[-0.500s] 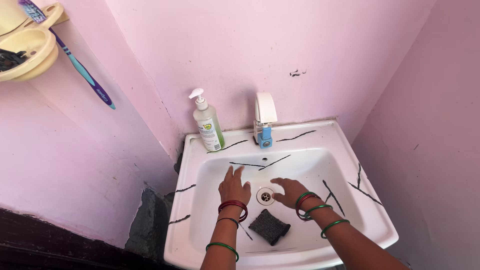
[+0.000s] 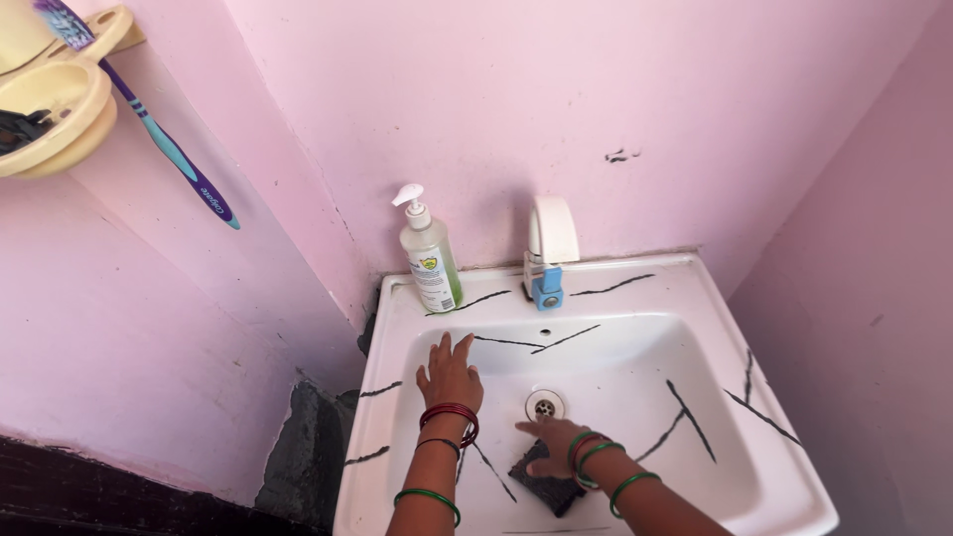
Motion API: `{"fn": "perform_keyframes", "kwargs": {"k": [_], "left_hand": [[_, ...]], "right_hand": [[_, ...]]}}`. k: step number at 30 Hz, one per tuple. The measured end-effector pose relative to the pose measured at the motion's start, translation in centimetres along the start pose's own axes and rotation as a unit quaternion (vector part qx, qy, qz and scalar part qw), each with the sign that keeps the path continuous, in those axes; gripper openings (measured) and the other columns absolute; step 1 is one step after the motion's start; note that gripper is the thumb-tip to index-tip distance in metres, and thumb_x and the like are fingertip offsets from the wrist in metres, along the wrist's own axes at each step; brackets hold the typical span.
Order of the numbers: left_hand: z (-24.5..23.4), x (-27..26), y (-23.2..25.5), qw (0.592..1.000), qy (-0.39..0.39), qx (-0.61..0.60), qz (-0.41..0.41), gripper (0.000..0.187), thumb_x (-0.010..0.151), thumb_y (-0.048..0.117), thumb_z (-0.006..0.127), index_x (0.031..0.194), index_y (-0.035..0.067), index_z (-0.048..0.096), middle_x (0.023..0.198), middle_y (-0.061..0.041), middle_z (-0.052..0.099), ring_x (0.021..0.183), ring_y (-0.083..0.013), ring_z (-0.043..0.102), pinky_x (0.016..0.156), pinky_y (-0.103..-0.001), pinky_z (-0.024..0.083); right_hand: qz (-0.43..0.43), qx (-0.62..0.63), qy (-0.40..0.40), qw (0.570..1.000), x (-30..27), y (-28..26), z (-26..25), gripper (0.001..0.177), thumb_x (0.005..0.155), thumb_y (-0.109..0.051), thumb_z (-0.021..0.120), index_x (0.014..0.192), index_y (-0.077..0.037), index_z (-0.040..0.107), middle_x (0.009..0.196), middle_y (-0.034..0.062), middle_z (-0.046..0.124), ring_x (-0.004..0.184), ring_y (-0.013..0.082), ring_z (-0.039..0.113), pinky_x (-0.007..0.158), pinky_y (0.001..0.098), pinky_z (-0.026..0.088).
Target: The person scrubs a white bathroom sink with a dark sponge, focusing on the basin, drain, and faucet area. They move a soap dispenser aside to reach the back edge, then continue scrubbing the sink surface and around the drain.
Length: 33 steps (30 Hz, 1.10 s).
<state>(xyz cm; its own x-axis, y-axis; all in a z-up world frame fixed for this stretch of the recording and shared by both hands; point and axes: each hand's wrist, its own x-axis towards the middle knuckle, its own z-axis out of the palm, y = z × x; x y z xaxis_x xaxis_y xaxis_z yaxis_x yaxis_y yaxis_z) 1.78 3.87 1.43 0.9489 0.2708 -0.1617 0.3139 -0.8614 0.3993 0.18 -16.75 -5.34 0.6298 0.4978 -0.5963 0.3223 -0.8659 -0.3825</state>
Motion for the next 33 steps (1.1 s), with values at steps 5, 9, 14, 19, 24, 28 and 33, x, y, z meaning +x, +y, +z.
{"fn": "perform_keyframes", "kwargs": {"k": [5,9,14,19,24,28,33], "left_hand": [[0.1,2.0,-1.9,1.0,0.001,-0.002,-0.012,0.062,0.099,0.015,0.056,0.155,0.034,0.035,0.168,-0.005,0.021,0.156,-0.0254,0.019,0.125,-0.058,0.014],[0.6,3.1,-2.0,1.0,0.002,-0.004,-0.01,0.063,0.099,0.016,0.057,0.155,0.034,0.035,0.169,-0.004,0.021,0.156,-0.0255,0.019,0.125,-0.057,0.014],[1.3,4.0,-1.3,1.0,0.002,-0.002,-0.016,0.065,0.098,0.018,0.058,0.156,0.033,0.033,0.169,-0.004,0.021,0.156,-0.0262,0.02,0.124,-0.058,0.014],[1.4,4.4,-0.3,0.999,0.003,0.023,-0.022,0.066,0.099,0.017,0.057,0.157,0.033,0.031,0.17,-0.004,0.018,0.156,-0.0274,0.016,0.124,-0.059,0.013],[1.0,4.5,-0.3,0.998,-0.001,0.059,-0.016,0.07,0.098,0.015,0.057,0.159,0.031,0.027,0.169,-0.002,0.017,0.158,-0.0269,0.009,0.124,-0.061,0.007],[0.5,4.5,-0.9,0.996,-0.022,0.079,-0.022,0.07,0.098,0.014,0.055,0.159,0.032,0.024,0.171,0.008,0.013,0.157,-0.0243,0.011,0.125,-0.063,0.006],[-0.4,4.1,-1.4,0.992,-0.043,0.12,-0.022,0.07,0.1,0.017,0.054,0.16,0.036,0.022,0.17,0.014,0.01,0.158,-0.0241,0.007,0.123,-0.069,-0.001]], "right_hand": [[-0.017,-0.011,0.005,1.0,0.9,-1.0,1.4,0.089,0.084,-0.049,0.077,0.159,-0.037,0.031,0.168,0.0097,0.026,0.155,0.0304,0.027,0.121,0.0529,0.032],[0.018,-0.033,0.005,0.999,0.6,-2.2,0.8,0.092,0.081,-0.052,0.08,0.159,-0.039,0.033,0.169,0.0076,0.021,0.156,0.0303,0.023,0.118,0.0595,0.03],[0.077,-0.022,-0.019,0.997,-1.6,-3.4,-0.4,0.098,0.071,-0.051,0.088,0.15,-0.024,0.035,0.151,0.0129,0.035,0.14,0.0347,0.042,0.109,0.0488,0.048],[0.061,-0.027,-0.006,0.998,-2.3,-2.9,0.4,0.072,0.075,-0.034,0.08,0.135,-0.018,0.045,0.139,0.0144,0.042,0.127,0.0351,0.053,0.1,0.0468,0.056],[0.078,0.048,0.109,0.99,0.2,-0.5,2.6,0.043,0.09,-0.03,0.064,0.128,-0.012,0.054,0.129,0.0192,0.056,0.113,0.036,0.063,0.099,0.0446,0.054],[0.104,0.213,0.169,0.957,2.2,2.2,2.6,0.036,0.088,-0.03,0.063,0.12,-0.012,0.068,0.114,0.0137,0.076,0.105,0.029,0.073,0.098,0.0377,0.056],[0.042,0.22,0.197,0.955,2.6,1.3,3.5,0.051,0.082,-0.041,0.075,0.129,-0.022,0.067,0.123,0.0092,0.073,0.111,0.0271,0.073,0.1,0.0358,0.056]]}}
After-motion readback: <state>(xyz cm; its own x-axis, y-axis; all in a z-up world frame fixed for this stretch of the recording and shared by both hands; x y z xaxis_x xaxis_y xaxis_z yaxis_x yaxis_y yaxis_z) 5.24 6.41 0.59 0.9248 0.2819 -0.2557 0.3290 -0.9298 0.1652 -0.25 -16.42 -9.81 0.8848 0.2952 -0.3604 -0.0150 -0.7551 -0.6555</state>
